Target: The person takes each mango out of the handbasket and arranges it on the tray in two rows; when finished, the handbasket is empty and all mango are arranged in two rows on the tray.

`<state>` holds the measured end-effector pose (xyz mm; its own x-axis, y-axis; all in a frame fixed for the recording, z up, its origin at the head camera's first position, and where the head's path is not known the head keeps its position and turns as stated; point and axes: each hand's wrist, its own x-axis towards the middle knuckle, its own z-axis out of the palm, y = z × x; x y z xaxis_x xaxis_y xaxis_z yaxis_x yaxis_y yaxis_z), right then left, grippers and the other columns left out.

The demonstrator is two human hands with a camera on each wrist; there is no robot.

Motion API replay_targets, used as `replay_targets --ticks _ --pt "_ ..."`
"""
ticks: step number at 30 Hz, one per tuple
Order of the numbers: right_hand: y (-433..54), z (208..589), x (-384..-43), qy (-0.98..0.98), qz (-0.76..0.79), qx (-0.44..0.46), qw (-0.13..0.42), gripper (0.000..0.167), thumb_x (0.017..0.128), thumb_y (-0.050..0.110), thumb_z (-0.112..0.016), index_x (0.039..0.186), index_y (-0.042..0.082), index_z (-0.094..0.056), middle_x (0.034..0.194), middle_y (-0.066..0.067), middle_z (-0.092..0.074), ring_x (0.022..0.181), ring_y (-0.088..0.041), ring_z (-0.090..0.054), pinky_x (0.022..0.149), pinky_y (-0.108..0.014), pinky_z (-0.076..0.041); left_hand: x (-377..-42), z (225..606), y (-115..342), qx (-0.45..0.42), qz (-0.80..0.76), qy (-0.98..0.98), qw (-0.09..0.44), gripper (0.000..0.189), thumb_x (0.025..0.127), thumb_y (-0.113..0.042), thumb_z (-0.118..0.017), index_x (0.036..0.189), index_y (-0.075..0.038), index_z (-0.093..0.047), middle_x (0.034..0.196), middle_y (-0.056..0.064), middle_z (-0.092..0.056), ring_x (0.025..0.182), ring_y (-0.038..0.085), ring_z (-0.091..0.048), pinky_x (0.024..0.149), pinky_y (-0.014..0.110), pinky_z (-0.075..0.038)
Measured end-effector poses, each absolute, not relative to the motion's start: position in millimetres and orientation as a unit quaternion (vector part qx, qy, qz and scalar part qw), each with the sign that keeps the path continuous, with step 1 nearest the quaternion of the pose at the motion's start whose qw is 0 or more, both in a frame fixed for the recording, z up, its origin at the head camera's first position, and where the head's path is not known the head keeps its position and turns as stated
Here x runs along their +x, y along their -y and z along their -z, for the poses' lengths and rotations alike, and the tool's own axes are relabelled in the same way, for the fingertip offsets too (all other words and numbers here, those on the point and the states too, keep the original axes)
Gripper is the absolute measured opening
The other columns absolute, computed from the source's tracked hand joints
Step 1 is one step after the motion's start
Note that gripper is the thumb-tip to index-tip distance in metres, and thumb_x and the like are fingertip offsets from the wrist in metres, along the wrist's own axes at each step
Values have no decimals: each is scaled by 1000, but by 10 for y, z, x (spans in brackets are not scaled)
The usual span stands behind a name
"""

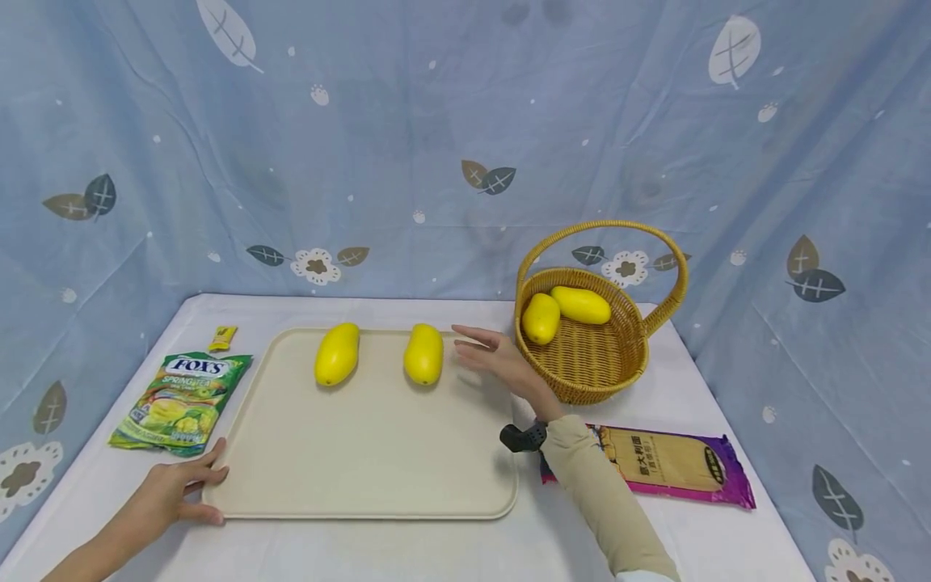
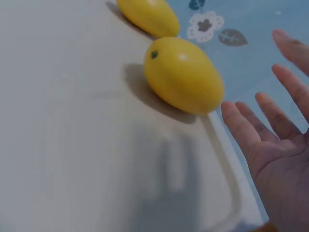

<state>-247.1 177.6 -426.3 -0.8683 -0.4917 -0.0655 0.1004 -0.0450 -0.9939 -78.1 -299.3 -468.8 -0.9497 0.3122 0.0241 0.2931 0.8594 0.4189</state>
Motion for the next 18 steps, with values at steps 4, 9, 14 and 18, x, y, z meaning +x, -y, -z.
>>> replay_targets --ticks 4,9,14,18 --pt "-1960 4119 -2375 -640 722 -160 206 54 97 11 -57 144 -5 -35 154 -18 -29 137 -32 -35 106 -47 -37 -779 4680 2992 151 -219 -964 29 69 47 -33 -84 101 8 -70 127 28 -50 100 38 -63 77 40 -56" --pt "-2203 4007 -2305 -630 731 -182 189 50 99 9 -53 143 -7 -35 151 -10 -37 133 -23 -44 101 -40 -44 -787 4673 2992 145 -222 -963 38 70 47 -34 -83 102 8 -69 128 28 -49 99 38 -63 79 40 -55" --pt "-2455 3943 -2289 -594 758 -202 179 44 100 6 -49 140 -7 -39 144 1 -47 129 -19 -48 102 -41 -42 -781 4672 2996 149 -221 -963 31 71 47 -33 -83 103 8 -69 127 28 -51 98 37 -64 78 39 -56" --pt "-2656 3902 -2300 -583 765 -210 177 39 101 3 -44 139 -2 -44 140 1 -52 126 -19 -51 102 -42 -41 -779 4682 2997 152 -223 -963 23 70 46 -33 -84 101 8 -70 126 28 -51 97 38 -64 76 38 -56"
